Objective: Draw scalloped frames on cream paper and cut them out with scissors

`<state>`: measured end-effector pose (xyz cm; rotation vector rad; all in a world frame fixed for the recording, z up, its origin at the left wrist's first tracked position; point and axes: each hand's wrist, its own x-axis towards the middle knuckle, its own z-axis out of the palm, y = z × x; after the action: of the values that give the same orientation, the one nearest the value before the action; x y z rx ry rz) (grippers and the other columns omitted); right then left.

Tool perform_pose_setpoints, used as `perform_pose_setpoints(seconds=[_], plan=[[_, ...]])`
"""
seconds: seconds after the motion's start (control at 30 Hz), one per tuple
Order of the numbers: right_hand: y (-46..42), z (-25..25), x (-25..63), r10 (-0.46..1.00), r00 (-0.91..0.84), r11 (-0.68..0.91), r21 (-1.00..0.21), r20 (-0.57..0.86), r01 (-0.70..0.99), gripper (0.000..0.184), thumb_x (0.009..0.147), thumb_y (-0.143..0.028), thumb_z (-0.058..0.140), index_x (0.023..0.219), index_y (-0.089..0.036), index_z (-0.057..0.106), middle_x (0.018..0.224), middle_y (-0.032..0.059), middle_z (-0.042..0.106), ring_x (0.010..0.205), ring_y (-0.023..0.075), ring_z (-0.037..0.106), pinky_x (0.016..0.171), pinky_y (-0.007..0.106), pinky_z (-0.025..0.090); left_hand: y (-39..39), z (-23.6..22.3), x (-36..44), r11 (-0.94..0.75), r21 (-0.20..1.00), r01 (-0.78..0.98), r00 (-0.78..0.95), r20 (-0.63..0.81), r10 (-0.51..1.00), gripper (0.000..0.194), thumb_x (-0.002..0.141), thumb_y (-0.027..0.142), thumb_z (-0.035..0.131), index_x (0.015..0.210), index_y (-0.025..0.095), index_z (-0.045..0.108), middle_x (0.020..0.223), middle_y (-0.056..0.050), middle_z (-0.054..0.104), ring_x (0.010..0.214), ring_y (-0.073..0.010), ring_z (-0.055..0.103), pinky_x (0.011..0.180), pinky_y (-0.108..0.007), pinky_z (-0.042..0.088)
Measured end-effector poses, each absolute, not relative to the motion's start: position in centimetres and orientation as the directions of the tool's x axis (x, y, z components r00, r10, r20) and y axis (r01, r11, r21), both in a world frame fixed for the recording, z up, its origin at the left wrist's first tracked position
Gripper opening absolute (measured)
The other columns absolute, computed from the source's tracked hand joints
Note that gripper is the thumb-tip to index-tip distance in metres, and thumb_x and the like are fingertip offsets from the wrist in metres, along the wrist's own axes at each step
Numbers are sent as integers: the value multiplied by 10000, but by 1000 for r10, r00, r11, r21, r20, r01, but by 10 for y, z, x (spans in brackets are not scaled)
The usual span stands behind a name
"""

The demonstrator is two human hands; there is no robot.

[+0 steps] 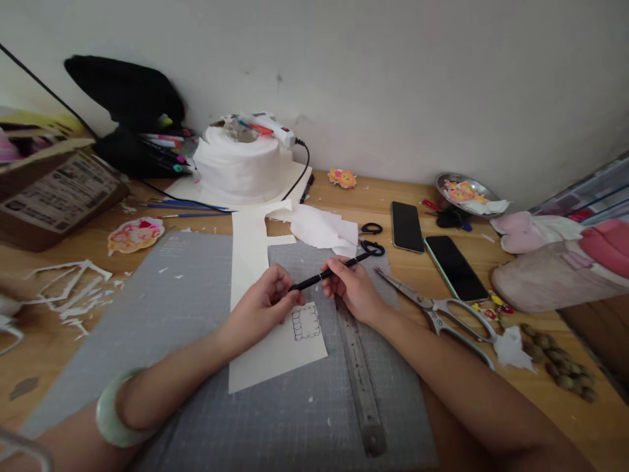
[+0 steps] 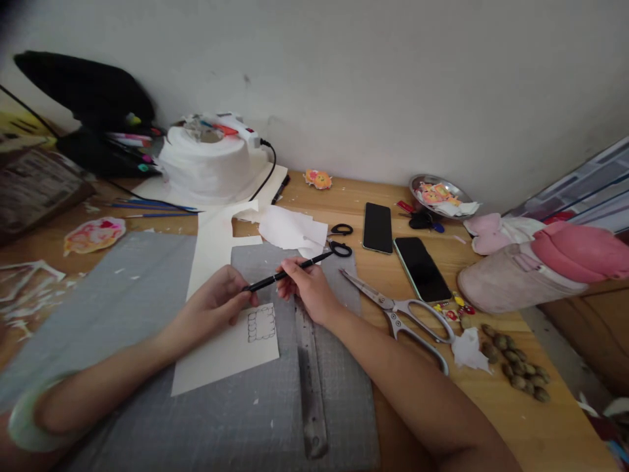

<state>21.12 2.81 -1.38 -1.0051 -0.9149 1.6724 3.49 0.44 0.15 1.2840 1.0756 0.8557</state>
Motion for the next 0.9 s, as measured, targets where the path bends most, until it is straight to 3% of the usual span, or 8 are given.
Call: perform_pose_setpoints(seconds=[0.33, 0.53, 0.77, 0.9], plan=[[28, -9, 215, 943, -313, -217, -923, -114, -317, 361, 635, -498, 774, 690, -169, 635, 543, -38, 587, 470, 81, 525, 458, 209, 398, 4, 0, 32, 125, 990, -61, 349, -96, 932, 255, 772, 300, 608, 728, 219, 370, 641, 38, 648, 481, -95, 566, 501, -235, 449], [23, -9, 213, 947, -313, -167, -941, -70, -295, 391, 617, -532, 771, 712, -180, 629, 542, -42, 590, 497, 97, 523, 509, 236, 408, 5, -4, 32, 134, 984, -113, 366, -84, 927, 305, 777, 319, 623, 731, 222, 338, 622, 46, 645, 445, -92, 570, 463, -223, 440], [26, -11, 203, 959, -260, -181, -951, -115, -249, 450, 641, -611, 708, 759, -188, 612, 601, -41, 578, 528, 94, 529, 542, 234, 425, 8, -4, 32, 105, 987, -122, 321, -61, 945, 270, 785, 289, 614, 767, 217, 354, 640, 57, 638, 464, -89, 578, 480, -223, 435], [19, 7, 201, 925, -333, -231, -967, -184, -109, 448, 749, -603, 625, 672, -162, 633, 582, 1, 601, 500, 94, 532, 494, 224, 413, 9, 1, 30, 89, 988, -129, 291, -48, 956, 263, 768, 267, 629, 779, 211, 372, 648, 48, 641, 498, -101, 592, 514, -241, 457]])
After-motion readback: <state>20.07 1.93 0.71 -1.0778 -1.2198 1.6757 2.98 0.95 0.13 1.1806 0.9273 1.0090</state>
